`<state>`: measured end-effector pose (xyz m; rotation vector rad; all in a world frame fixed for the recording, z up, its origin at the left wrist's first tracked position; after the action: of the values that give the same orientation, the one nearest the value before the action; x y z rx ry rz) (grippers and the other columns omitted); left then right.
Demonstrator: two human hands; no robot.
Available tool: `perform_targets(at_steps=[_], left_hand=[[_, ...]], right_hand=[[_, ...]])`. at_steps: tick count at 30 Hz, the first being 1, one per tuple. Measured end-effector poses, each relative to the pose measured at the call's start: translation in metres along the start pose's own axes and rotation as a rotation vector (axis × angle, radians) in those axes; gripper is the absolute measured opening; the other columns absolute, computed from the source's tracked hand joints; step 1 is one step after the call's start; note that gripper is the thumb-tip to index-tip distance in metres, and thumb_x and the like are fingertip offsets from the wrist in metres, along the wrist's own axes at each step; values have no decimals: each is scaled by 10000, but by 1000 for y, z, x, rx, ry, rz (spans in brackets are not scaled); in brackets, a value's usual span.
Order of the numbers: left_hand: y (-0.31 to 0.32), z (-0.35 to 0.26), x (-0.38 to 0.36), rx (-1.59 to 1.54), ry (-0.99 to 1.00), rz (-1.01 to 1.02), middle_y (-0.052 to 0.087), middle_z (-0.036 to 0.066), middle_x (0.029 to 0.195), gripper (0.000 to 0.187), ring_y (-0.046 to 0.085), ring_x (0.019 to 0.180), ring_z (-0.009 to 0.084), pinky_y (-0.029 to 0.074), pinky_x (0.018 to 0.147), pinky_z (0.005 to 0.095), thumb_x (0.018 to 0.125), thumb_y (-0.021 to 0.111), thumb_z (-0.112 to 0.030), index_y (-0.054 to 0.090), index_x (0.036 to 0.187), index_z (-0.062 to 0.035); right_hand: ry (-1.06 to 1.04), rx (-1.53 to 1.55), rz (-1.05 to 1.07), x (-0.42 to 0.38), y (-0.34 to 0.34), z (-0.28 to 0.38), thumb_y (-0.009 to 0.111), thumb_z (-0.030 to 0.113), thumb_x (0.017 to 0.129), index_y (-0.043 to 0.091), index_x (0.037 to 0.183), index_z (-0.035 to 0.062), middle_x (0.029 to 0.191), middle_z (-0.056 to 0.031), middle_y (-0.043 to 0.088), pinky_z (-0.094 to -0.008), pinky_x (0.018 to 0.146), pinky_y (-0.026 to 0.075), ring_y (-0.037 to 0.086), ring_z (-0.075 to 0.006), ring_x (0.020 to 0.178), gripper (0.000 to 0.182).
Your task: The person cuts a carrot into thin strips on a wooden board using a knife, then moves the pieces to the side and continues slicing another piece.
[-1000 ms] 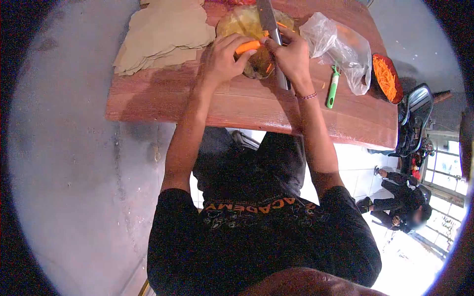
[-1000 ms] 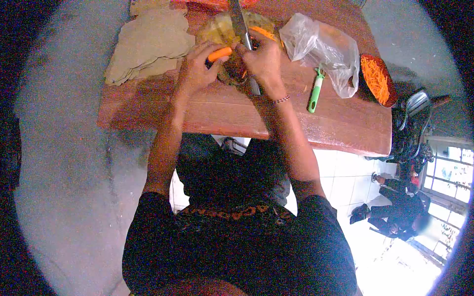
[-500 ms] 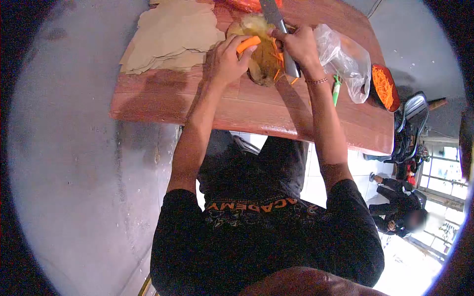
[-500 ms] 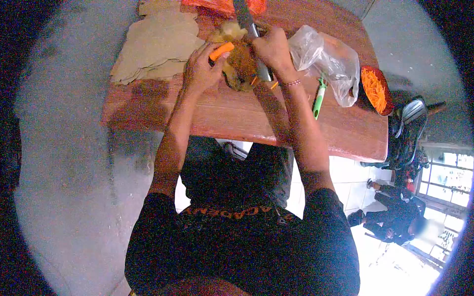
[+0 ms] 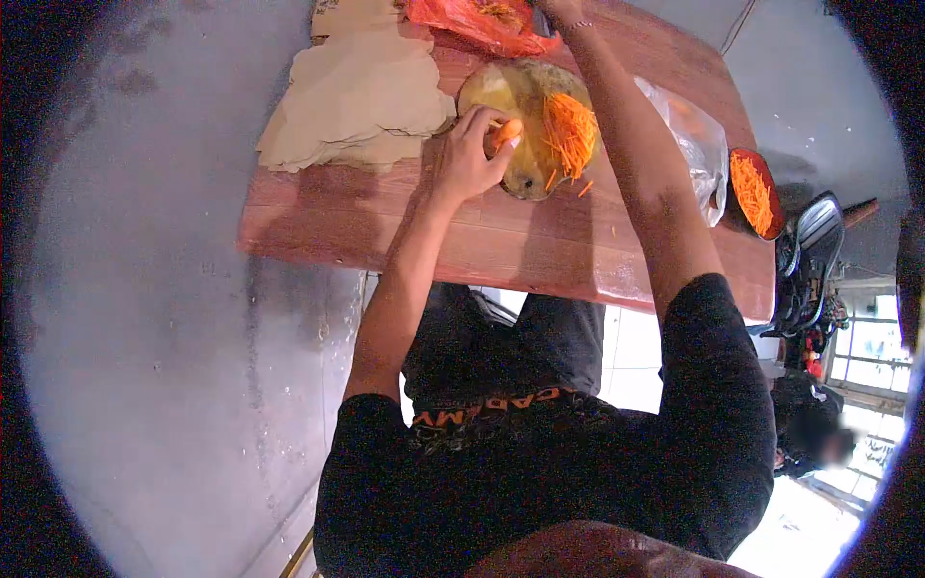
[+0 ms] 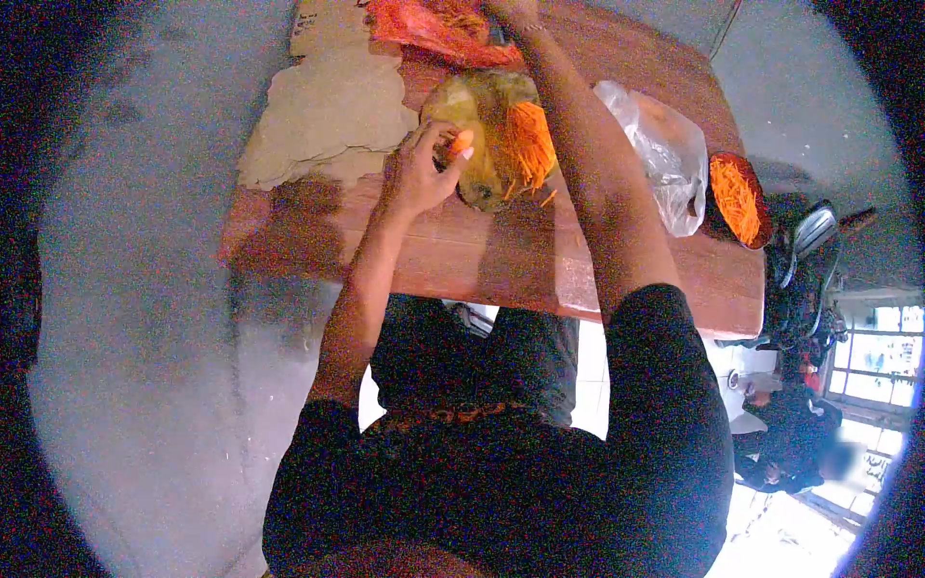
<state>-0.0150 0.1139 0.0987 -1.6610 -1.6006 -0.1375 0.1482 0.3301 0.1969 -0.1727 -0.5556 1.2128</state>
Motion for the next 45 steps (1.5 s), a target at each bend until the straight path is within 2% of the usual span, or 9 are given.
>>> perform_targets(at_steps=[8,12,13,15,18,20,23,41,45], left_hand=[[12,-3,-1,80,22,24,653,143,940,283,649,875,324,523,744,402,828,724,-206,597,1031,-54],[34,22,-6,-188,-78,93,694,134,925,312,681,784,296,537,686,378,815,754,-262,638,1035,-74],[32,20,-7,-9,-78,101,707,129,902,338,694,794,275,542,687,363,810,763,-286,654,1048,-72],[38,31,-10,-4,-96,107,709,120,912,343,697,809,260,542,694,355,810,764,-290,658,1057,-76],[45,42,-6,-55,-48,76,715,105,916,352,704,829,235,542,701,339,808,768,-300,668,1065,-80],[45,38,-9,-115,7,54,718,99,910,356,708,833,226,542,701,332,805,771,-305,673,1063,-80],[38,37,-9,-148,-119,67,725,92,891,349,712,822,213,546,699,324,789,785,-301,690,1035,-73],[31,33,-9,-2,-130,69,733,74,841,281,711,758,199,553,704,316,772,797,-274,730,940,-60],[33,34,-11,-119,-229,129,721,61,914,303,686,853,166,522,796,300,792,786,-296,721,973,-62]], right_hand=[[-6,128,80,-13,-22,-21,635,113,865,641,1086,-103,751,-158,659,-365,560,505,625,-222,594,309],[41,260,207,-87,-46,0,631,158,882,659,1029,-85,699,-135,635,-359,536,492,609,-206,575,285],[61,304,262,-111,-50,3,631,175,887,663,1018,-75,690,-129,630,-357,532,488,605,-201,574,284],[35,59,299,-155,-64,0,665,284,878,694,1048,19,721,-97,639,-371,599,503,592,-171,597,316],[-163,-145,260,-216,-72,-2,630,309,923,677,970,-1,687,-97,647,-324,602,479,619,-152,629,317],[-215,-218,287,-241,-73,-12,523,233,960,645,999,3,704,-226,634,-435,591,500,639,-379,632,263],[-245,-331,220,-262,-78,-19,506,246,973,610,991,2,717,-262,620,-504,605,490,620,-454,686,266],[-173,-412,315,-293,-76,-17,539,210,935,579,1037,-4,742,-288,632,-549,645,505,634,-466,726,240],[-143,-428,340,-296,-77,-14,547,189,914,573,1054,-2,749,-292,635,-550,641,511,636,-469,730,238]])
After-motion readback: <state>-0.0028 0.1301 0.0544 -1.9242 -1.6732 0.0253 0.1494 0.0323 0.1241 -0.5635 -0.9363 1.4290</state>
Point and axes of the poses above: each hand's wrist, its own x-axis towards the middle knuckle, its own y-axis out of the palm, z = x × y, the point moved 9 cm from there along x, towards the middle knuckle
